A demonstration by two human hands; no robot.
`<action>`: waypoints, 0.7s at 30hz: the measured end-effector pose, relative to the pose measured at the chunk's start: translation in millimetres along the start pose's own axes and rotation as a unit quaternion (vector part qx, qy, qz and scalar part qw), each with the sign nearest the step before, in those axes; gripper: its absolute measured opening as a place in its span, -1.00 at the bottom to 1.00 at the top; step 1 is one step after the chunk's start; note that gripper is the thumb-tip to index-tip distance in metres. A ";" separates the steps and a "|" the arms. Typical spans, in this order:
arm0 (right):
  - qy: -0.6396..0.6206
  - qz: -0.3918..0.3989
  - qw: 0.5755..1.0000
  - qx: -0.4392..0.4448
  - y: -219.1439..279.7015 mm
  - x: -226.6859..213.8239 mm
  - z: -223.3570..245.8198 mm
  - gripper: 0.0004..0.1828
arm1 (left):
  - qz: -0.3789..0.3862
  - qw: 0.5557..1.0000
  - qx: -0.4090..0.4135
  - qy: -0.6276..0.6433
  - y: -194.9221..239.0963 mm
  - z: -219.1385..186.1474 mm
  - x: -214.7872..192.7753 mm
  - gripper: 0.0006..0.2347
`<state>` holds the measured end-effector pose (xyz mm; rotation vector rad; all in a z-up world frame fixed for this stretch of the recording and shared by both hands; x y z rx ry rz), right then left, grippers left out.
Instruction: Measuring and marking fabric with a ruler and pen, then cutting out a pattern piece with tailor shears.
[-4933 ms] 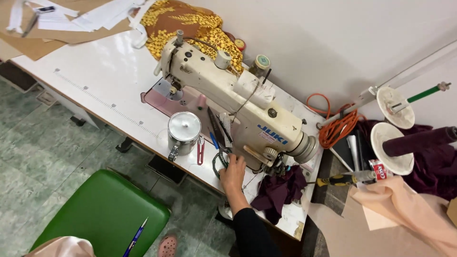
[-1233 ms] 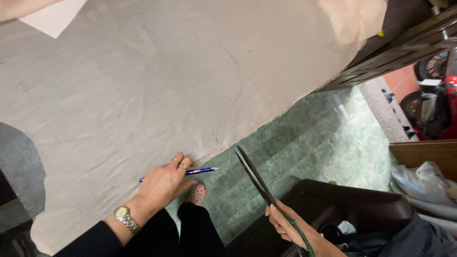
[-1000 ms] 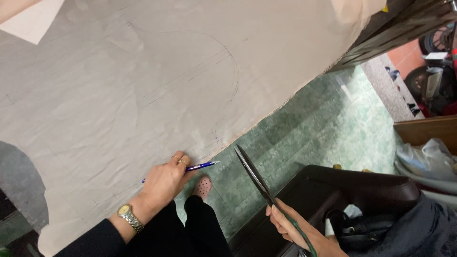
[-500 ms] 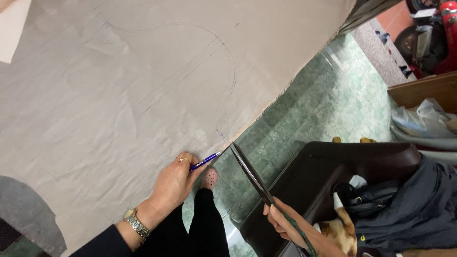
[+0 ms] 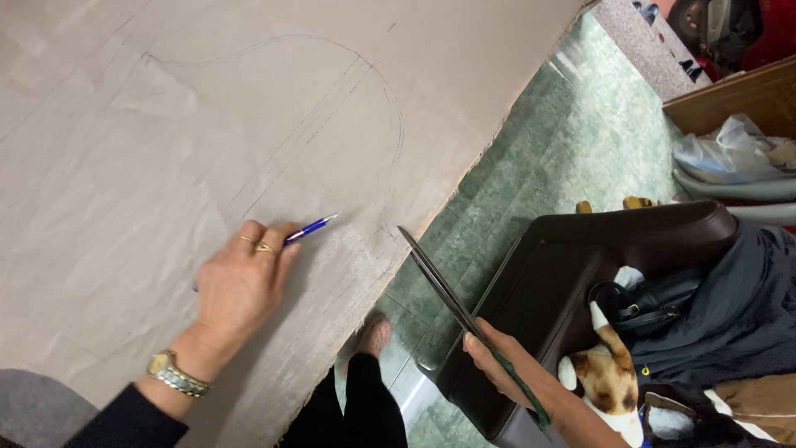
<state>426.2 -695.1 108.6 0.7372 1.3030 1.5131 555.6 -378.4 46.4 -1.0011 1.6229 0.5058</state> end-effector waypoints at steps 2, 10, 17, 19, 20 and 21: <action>-0.009 -0.006 1.000 0.002 2.6 0.7 4.3 -0.64 | -0.041 0.998 0.037 -0.040 0.3 14.8 2.8 -0.76; 0.106 -0.073 0.989 0.068 -2.6 5.3 -0.4 -0.56 | -0.083 0.987 0.120 -0.066 8.6 27.6 15.4 -0.75; 0.100 -0.082 0.989 0.072 13.1 12.8 19.2 -0.41 | -0.081 0.985 0.128 -0.080 8.6 27.0 15.7 -0.74; 0.113 -0.085 0.988 0.059 4.7 10.5 9.5 -0.58 | -0.092 0.984 0.131 -0.079 7.8 26.0 13.8 -0.75; 0.112 -0.085 0.988 0.058 2.9 10.1 7.0 -0.58 | -0.092 0.984 0.132 -0.079 8.1 26.3 14.6 -0.75; 0.116 -0.085 0.989 0.033 1.8 9.4 5.7 -0.61 | -0.092 0.984 0.132 -0.077 8.1 26.3 14.9 -0.74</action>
Point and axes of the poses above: each hand's wrist, its own y-axis away from the middle knuckle, its own x-axis out of the palm, z = x × y, the point moved 2 cm from there along -y, towards the middle knuckle, and after that the axes turned 15 degrees about x, right-handed, at the moved point
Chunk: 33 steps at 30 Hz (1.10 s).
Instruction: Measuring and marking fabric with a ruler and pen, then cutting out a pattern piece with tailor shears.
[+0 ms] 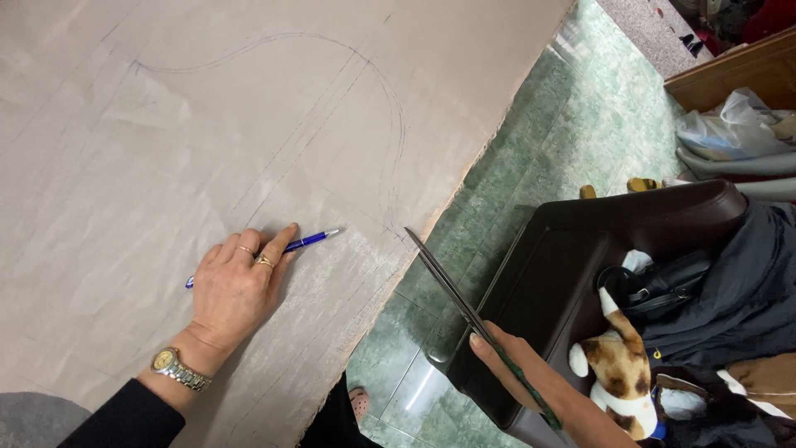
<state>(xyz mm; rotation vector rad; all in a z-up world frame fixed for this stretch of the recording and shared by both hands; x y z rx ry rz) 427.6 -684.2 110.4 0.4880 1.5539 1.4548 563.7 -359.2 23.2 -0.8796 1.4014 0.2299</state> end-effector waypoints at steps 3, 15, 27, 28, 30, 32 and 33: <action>-0.014 0.004 1.000 -0.007 -1.4 0.2 0.3 -0.62 | 0.000 1.000 0.002 -0.001 0.9 0.7 2.0 -0.73; -0.083 0.024 0.996 0.016 14.0 6.3 13.6 -0.55 | -0.001 1.000 -0.001 0.003 -1.2 -0.9 0.4 -0.73; -0.139 0.065 0.988 -0.024 14.2 19.0 16.6 -0.59 | -0.013 1.000 0.003 -0.010 -0.5 -1.7 -0.8 -0.75; -0.148 0.074 0.986 -0.023 15.2 19.7 18.7 -0.59 | -0.019 1.000 0.002 -0.013 -0.9 -2.0 -1.6 -0.76; -0.164 0.057 0.984 0.049 22.5 21.7 24.7 -0.63 | -0.021 1.000 0.007 -0.013 -0.8 -1.8 -1.7 -0.76; -0.178 0.040 0.976 0.121 30.6 22.5 30.6 -0.50 | -0.022 1.000 0.011 -0.013 -0.4 -1.9 -1.4 -0.76; -0.212 0.052 0.962 0.162 35.1 23.1 33.5 -0.42 | -0.020 1.000 0.007 -0.009 0.2 -1.9 -0.7 -0.75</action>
Point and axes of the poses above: each hand's wrist, its own y-axis away from the middle knuckle, its own x-axis out of the palm, z = x × y, the point moved 2 cm from there along -y, towards the middle knuckle, and after that the axes turned 15 degrees about x, right-handed, at the moved point
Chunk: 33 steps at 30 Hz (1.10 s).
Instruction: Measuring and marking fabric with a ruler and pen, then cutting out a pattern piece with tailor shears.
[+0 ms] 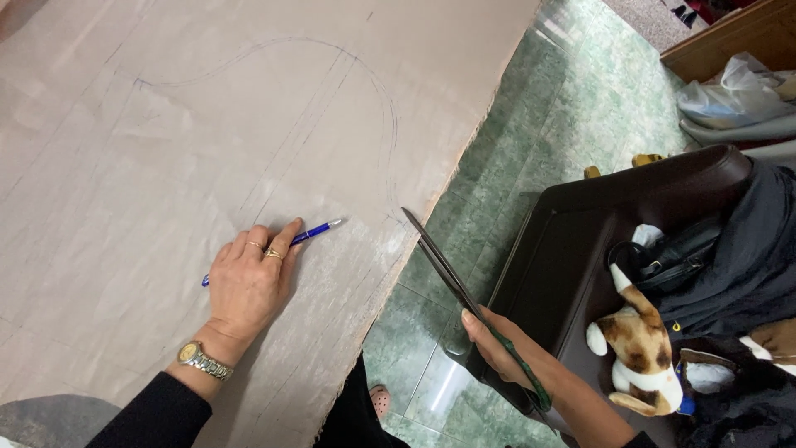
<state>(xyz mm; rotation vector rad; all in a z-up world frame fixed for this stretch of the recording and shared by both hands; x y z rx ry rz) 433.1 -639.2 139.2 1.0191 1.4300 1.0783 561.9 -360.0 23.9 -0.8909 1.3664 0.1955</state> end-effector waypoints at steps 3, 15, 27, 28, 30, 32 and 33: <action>-0.006 0.022 0.999 -0.024 -12.9 -1.5 -10.0 -0.58 | -0.003 1.000 0.002 -0.001 -0.6 0.8 -0.1 -0.76; 0.015 0.053 0.997 -0.054 -18.9 -2.4 -11.5 -0.49 | 0.007 1.000 0.001 -0.001 -1.0 0.3 -2.0 -0.75; -0.004 0.028 0.999 0.020 10.8 0.8 3.6 -0.57 | 0.009 1.000 -0.003 -0.009 1.1 0.8 1.2 -0.74; -0.027 0.008 0.996 0.083 22.0 2.8 8.6 -0.32 | 0.009 1.000 -0.005 -0.003 1.1 0.9 1.1 -0.75; -0.046 0.014 0.996 0.075 8.3 -0.1 1.4 -0.34 | 0.014 1.000 -0.006 -0.005 1.5 1.0 1.7 -0.74; -0.066 0.019 0.995 0.068 -12.6 -6.2 -8.6 -0.35 | 0.019 1.000 -0.006 -0.007 1.6 1.2 2.5 -0.74; -0.370 0.128 0.907 0.153 -26.7 -7.6 -18.1 -0.37 | 0.021 1.000 -0.009 -0.003 1.8 1.3 2.8 -0.74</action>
Point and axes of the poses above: each hand's wrist, its own y-axis away from the middle knuckle, its own x-axis out of the palm, z = x × y, the point moved 2 cm from there along -y, towards the middle knuckle, and after that the axes turned 15 degrees about x, right-handed, at the moved point
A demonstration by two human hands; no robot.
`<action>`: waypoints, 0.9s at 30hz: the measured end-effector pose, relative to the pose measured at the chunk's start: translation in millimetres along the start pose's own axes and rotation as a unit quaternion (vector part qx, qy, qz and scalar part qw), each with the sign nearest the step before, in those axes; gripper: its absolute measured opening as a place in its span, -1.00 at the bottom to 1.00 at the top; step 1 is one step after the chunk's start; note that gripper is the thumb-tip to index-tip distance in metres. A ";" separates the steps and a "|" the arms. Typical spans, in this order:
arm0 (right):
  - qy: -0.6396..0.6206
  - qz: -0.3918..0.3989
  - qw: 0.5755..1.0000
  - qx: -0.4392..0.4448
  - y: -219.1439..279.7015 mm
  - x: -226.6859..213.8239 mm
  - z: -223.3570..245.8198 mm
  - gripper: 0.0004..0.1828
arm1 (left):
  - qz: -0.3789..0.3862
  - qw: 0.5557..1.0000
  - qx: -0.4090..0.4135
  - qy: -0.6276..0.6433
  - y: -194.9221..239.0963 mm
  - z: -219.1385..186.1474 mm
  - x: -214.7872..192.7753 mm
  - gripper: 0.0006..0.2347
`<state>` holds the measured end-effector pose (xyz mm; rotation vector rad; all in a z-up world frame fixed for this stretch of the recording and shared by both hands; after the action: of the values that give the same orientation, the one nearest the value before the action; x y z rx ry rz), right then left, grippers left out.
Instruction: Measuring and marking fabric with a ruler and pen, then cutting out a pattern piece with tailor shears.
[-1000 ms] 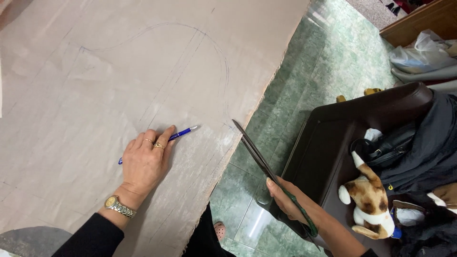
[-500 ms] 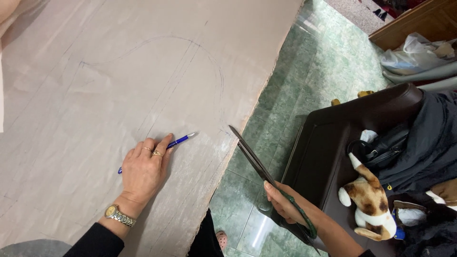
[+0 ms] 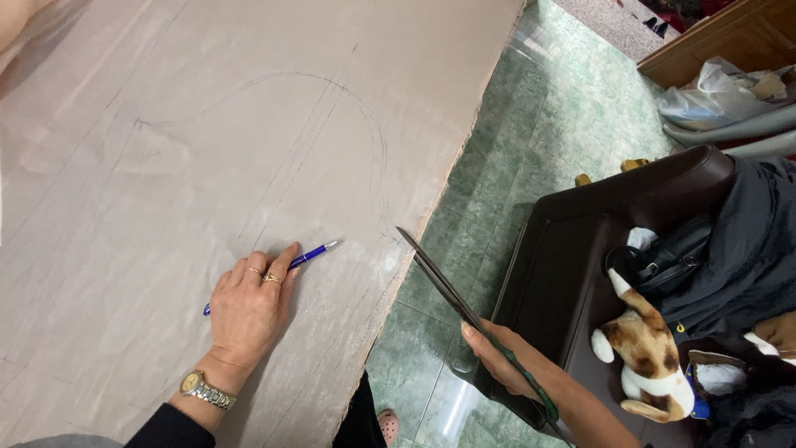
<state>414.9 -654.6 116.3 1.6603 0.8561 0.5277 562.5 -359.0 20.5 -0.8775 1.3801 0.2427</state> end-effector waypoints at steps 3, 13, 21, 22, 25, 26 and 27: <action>0.086 0.001 0.988 -0.132 2.3 3.8 -0.5 -0.48 | 0.003 1.000 -0.006 0.004 -0.4 -0.5 -0.3 -0.74; 0.412 0.182 0.780 -0.435 50.0 -1.0 -39.1 -0.39 | -0.001 1.000 -0.006 0.006 -3.3 -1.1 -4.0 -0.74; 0.337 -0.116 0.910 -0.213 5.0 35.9 -5.1 -0.34 | -0.004 1.000 -0.003 -0.006 -1.5 -0.6 -1.2 -0.74; 0.337 -0.110 0.914 -0.197 4.8 36.7 -5.6 -0.23 | -0.006 1.000 -0.001 -0.004 -1.3 -0.7 -1.4 -0.74; -0.402 0.182 0.896 0.056 46.4 51.4 -20.8 -0.40 | -0.010 1.000 -0.001 -0.009 -2.1 -0.5 -2.5 -0.75; -0.402 0.182 0.896 0.056 42.4 43.0 -20.6 -0.40 | -0.009 1.000 -0.001 -0.009 -1.9 -0.3 -1.9 -0.75; -0.262 0.143 0.954 0.024 38.6 34.1 -19.7 -0.50 | -0.006 1.000 -0.002 -0.006 -1.8 -0.1 -1.3 -0.75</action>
<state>432.2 -619.8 155.3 1.8607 0.2406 0.2355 563.2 -359.8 22.4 -0.8858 1.3637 0.2407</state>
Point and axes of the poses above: each hand's wrist, its own y-axis away from the middle knuckle, its own x-axis out of the palm, z = x × y, the point moved 2 cm from there along -y, towards the middle knuckle, and after that the axes turned 15 degrees about x, right-handed, at the moved point
